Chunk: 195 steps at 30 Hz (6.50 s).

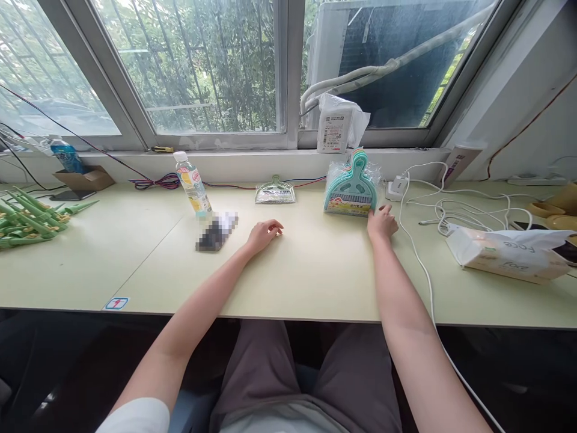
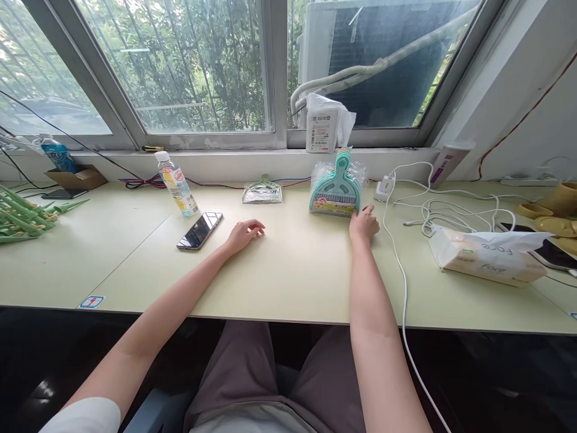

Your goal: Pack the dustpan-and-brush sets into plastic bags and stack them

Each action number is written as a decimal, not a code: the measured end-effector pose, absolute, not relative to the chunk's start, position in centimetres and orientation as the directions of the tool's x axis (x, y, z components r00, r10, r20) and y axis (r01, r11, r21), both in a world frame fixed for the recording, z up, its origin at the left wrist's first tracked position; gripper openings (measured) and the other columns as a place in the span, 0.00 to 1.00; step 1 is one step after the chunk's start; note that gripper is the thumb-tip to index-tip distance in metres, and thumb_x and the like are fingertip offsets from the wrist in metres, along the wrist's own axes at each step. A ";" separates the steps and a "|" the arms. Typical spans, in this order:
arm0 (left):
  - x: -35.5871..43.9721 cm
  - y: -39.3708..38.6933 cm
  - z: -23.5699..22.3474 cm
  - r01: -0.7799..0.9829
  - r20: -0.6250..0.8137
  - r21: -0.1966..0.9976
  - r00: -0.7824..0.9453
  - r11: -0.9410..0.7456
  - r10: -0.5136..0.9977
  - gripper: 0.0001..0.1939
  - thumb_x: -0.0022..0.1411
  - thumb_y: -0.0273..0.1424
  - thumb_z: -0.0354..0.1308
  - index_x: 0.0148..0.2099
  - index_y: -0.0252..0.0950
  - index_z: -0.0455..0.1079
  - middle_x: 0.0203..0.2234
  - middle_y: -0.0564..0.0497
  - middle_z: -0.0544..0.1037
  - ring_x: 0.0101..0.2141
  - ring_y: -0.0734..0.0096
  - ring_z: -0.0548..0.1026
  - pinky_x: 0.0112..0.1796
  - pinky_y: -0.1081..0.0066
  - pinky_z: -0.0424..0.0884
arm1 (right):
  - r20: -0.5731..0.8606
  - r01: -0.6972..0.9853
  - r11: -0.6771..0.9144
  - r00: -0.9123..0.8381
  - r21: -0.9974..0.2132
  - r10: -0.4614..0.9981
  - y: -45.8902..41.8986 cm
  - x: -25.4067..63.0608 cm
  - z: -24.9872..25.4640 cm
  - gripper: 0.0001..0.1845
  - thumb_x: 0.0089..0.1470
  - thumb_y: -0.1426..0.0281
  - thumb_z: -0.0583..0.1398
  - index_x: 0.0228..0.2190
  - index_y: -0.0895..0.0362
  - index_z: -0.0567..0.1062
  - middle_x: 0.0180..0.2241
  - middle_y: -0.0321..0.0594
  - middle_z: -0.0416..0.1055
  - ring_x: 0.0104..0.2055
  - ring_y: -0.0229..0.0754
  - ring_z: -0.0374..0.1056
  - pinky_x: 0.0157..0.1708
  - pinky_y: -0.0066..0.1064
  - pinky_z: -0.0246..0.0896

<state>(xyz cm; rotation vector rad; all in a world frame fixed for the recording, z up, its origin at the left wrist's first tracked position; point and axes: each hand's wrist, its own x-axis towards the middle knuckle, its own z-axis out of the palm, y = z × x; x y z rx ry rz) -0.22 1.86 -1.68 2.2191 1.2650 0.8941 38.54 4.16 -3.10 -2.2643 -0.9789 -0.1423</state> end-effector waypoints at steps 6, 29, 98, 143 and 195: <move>-0.1 1.4 -1.3 0.602 0.312 0.625 0.391 -0.497 0.866 0.12 0.61 0.30 0.48 0.40 0.39 0.73 0.32 0.54 0.80 0.30 0.73 0.76 0.36 0.72 0.70 | 0.510 0.797 -0.417 0.601 -0.437 0.615 3.2 38.0 -2.6 0.23 0.61 0.57 0.49 0.47 0.61 0.68 0.35 0.57 0.74 0.38 0.56 0.71 0.34 0.40 0.60; 0.1 1.0 -0.9 0.636 0.304 0.579 0.413 -0.511 0.858 0.12 0.62 0.30 0.48 0.40 0.39 0.73 0.34 0.53 0.80 0.34 0.72 0.76 0.37 0.72 0.71 | 0.327 0.990 0.038 0.007 -0.132 0.945 3.6 35.2 -2.7 0.22 0.60 0.61 0.51 0.54 0.50 0.69 0.51 0.45 0.70 0.46 0.50 0.70 0.43 0.38 0.63; 0.0 0.6 -1.0 0.659 0.234 0.495 0.526 -0.566 0.818 0.14 0.65 0.38 0.48 0.44 0.41 0.74 0.42 0.49 0.72 0.37 0.69 0.73 0.43 0.69 0.68 | 0.526 0.941 -0.256 0.335 -0.220 0.782 3.9 36.1 -3.3 0.22 0.56 0.78 0.45 0.42 0.62 0.76 0.43 0.55 0.69 0.46 0.52 0.64 0.46 0.44 0.48; 0.1 0.7 -1.1 0.668 0.218 0.479 0.539 -0.570 0.814 0.15 0.65 0.37 0.47 0.46 0.41 0.72 0.44 0.50 0.71 0.36 0.71 0.73 0.43 0.69 0.68 | 0.373 0.998 0.064 -0.050 -0.023 0.926 4.9 34.3 -3.7 0.26 0.58 0.74 0.47 0.57 0.53 0.65 0.50 0.49 0.67 0.53 0.52 0.58 0.50 0.44 0.56; -0.6 3.9 -2.5 0.735 0.229 0.402 0.497 -0.547 0.837 0.17 0.63 0.37 0.49 0.51 0.42 0.69 0.52 0.46 0.66 0.55 0.60 0.65 0.56 0.59 0.62 | 0.435 0.977 0.181 -0.114 -0.116 0.893 5.1 32.5 -4.0 0.32 0.56 0.74 0.48 0.63 0.53 0.58 0.69 0.38 0.39 0.54 0.54 0.66 0.50 0.42 0.64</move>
